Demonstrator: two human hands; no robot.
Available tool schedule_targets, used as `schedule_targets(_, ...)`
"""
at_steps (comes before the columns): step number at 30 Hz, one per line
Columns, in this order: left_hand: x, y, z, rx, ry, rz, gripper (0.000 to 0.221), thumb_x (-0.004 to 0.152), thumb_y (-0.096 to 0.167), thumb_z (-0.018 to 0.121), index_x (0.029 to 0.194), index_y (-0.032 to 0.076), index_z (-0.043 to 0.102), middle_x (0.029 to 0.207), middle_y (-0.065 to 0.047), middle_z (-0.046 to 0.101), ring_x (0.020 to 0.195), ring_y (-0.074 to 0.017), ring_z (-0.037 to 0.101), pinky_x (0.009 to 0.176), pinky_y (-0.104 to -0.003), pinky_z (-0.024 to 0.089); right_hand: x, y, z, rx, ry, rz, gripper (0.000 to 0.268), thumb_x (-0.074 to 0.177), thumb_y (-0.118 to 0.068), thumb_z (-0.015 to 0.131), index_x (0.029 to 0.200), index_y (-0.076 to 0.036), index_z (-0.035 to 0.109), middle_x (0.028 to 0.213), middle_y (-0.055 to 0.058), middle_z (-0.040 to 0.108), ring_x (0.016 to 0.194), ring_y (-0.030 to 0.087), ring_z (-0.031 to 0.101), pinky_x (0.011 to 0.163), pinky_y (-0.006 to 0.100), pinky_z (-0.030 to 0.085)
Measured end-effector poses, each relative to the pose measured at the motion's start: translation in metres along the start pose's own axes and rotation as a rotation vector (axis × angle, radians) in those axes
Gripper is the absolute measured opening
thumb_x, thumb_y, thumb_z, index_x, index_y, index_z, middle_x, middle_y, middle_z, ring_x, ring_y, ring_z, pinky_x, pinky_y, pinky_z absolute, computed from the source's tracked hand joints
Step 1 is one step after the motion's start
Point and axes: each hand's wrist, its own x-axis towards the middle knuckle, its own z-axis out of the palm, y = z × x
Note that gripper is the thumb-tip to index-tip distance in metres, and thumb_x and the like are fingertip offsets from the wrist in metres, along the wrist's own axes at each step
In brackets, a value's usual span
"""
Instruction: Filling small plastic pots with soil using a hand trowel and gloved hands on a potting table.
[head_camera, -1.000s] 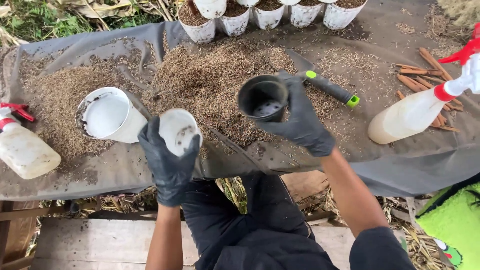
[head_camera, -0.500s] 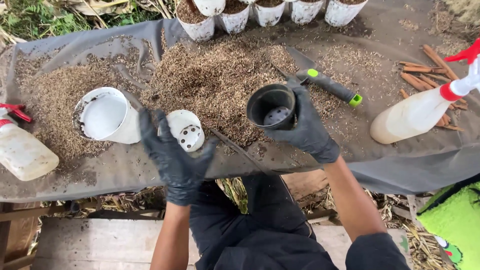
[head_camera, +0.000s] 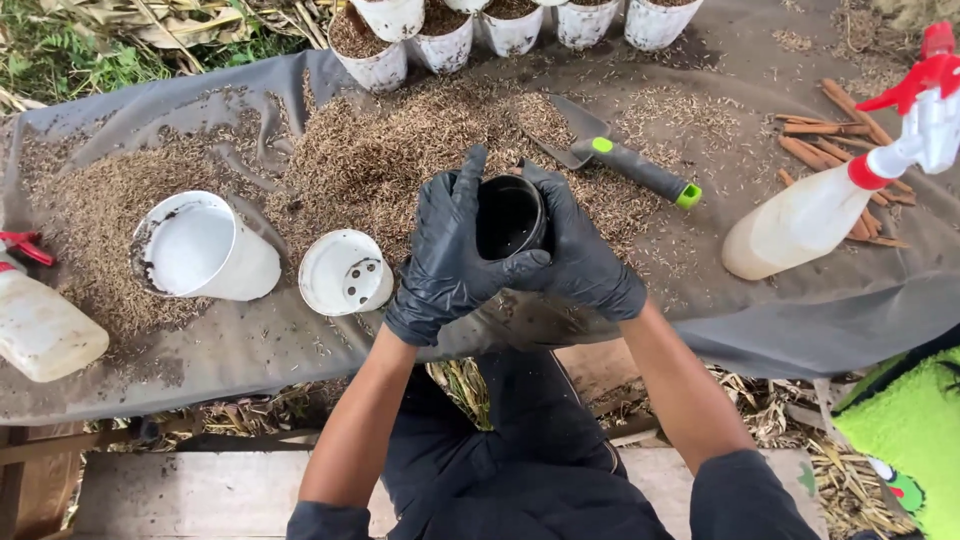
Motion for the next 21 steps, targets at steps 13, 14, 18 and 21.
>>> schedule_targets(13,0.010,0.020,-0.014,-0.011,0.068,-0.011,0.119,0.064,0.073,0.080,0.156,0.015,0.031,0.122,-0.025,0.054,0.115,-0.0492,0.052,0.091,-0.063,0.050,-0.004,0.009,-0.021,0.181,-0.136,0.149,0.119,0.055,-0.040,0.102,0.150,-0.005,0.040,0.141,0.024,0.057,0.139,0.040,0.050,0.119,0.058,0.033)
schedule_targets(14,0.006,0.018,-0.017,-0.012,0.071,-0.015,0.119,0.064,0.073,0.080,0.156,0.015,0.031,0.122,-0.025,0.054,0.115,-0.0492,0.052,0.091,-0.063,0.050,-0.006,0.004,-0.028,0.181,-0.141,0.148,0.119,0.055,-0.040,0.102,0.150,-0.005,0.040,0.141,0.024,0.057,0.139,0.040,0.050,0.119,0.058,0.033)
schedule_targets(18,-0.028,0.009,-0.030,0.039,0.117,-0.012,0.114,0.064,0.067,0.082,0.152,0.009,0.038,0.115,-0.025,0.057,0.107,-0.0485,0.055,0.084,-0.063,0.052,-0.020,-0.015,-0.057,-0.029,-0.080,0.267,0.113,0.061,-0.036,0.097,0.150,-0.003,0.037,0.138,0.031,0.055,0.134,0.049,0.051,0.115,0.061,0.035)
schedule_targets(21,-0.060,0.011,-0.028,0.072,0.136,-0.002,0.111,0.064,0.063,0.083,0.149,0.005,0.043,0.111,-0.025,0.059,0.102,-0.0480,0.057,0.080,-0.062,0.053,-0.031,-0.041,-0.078,-0.209,-0.081,0.472,0.115,0.061,-0.041,0.095,0.153,-0.015,0.032,0.135,0.032,0.057,0.126,0.052,0.055,0.112,0.062,0.039)
